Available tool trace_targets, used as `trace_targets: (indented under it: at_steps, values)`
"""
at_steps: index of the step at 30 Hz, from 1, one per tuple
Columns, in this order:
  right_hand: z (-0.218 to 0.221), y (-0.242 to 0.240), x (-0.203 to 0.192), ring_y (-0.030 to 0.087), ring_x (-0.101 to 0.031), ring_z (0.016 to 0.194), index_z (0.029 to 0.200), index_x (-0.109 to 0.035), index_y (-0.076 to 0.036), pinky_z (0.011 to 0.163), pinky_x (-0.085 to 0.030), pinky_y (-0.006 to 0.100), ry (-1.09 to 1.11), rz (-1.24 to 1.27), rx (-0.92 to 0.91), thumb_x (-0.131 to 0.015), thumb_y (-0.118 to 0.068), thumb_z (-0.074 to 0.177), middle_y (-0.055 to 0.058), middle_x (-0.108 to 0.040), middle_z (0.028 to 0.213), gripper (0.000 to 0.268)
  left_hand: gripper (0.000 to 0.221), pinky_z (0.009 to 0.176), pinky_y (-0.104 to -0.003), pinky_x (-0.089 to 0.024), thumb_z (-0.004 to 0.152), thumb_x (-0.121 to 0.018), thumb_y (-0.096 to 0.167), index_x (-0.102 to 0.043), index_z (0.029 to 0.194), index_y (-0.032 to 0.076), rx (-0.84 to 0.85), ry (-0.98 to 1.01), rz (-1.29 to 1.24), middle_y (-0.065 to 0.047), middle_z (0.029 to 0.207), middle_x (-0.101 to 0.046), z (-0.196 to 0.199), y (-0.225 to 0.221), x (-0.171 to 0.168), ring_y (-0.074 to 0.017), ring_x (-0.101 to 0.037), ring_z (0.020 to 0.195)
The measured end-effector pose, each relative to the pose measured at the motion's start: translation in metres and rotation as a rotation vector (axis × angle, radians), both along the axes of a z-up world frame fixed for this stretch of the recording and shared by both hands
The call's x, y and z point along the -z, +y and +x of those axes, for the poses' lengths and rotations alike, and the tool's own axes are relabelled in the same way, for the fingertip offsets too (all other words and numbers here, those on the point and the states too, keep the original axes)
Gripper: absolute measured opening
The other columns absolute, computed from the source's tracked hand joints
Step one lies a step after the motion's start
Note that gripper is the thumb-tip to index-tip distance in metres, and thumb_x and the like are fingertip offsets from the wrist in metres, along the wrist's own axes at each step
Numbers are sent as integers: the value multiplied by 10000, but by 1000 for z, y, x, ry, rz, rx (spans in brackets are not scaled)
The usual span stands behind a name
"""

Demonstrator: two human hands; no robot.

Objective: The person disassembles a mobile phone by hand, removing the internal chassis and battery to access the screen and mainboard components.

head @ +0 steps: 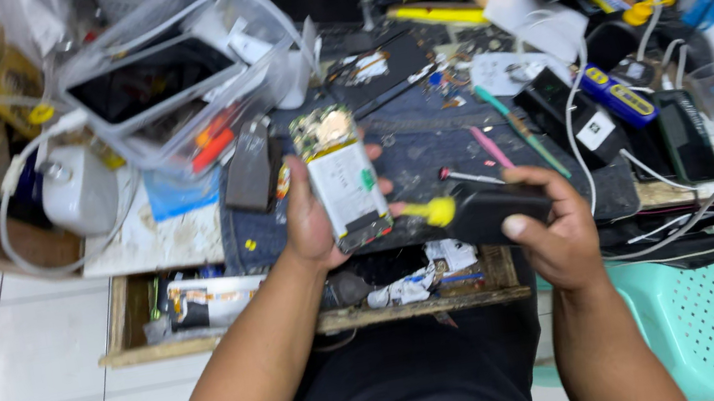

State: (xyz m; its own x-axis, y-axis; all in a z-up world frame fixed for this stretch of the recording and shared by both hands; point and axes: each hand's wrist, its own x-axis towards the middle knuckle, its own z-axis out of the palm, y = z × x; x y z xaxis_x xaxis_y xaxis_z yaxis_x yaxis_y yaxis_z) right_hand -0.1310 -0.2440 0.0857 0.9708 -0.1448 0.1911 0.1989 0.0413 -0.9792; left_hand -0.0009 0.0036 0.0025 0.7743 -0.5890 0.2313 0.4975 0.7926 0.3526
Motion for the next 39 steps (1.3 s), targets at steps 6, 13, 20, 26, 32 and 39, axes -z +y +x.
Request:
trace_targets:
  at_steps: [6,13,20,26,32,39]
  values:
    - [31,-34,20,295,-690,1194,1436,-484,-63,1041,-580,483,-314,540,-41,-716,-34,874,140,-657,1278,608,980,950,-626,-563,935,-349,810,-343,1599,89,31,19,19,-132,1403,-551,-3,-2,-4,-306,-675,1079]
    - [136,-63,14,205,-715,1035,1312,-544,-56,909,-576,349,-94,-185,273,-813,-87,801,97,-721,1138,578,948,923,-641,-566,959,-342,796,-352,1574,74,-6,-28,54,-147,1392,-553,-7,-3,-6,-317,-678,1067]
    - [181,-44,-12,336,-733,817,1227,-588,-53,746,-563,433,-25,-903,647,-914,-324,749,156,-752,929,639,944,914,-637,-571,931,-346,797,-338,1571,104,32,-23,60,-135,1381,-565,-8,-3,-10,-314,-682,1050]
    - [187,-47,-16,364,-728,848,1226,-561,-34,767,-561,462,115,-964,639,-898,-366,757,164,-744,897,666,951,934,-637,-564,950,-366,785,-312,1593,87,55,-54,26,-140,1402,-548,-8,-2,-6,-316,-678,1083]
    - [182,-44,-16,357,-726,868,1272,-547,-33,773,-559,461,258,-1050,528,-889,-399,742,151,-739,868,729,956,948,-627,-563,950,-361,779,-300,1613,93,85,-48,19,-133,1399,-550,-7,-2,-7,-306,-673,1097]
    - [178,-36,-9,350,-737,903,1263,-614,-49,805,-563,447,214,-965,525,-852,-416,797,138,-741,919,639,965,957,-637,-555,968,-366,781,-301,1611,64,61,-56,21,-151,1416,-542,-10,0,-3,-318,-665,1108]
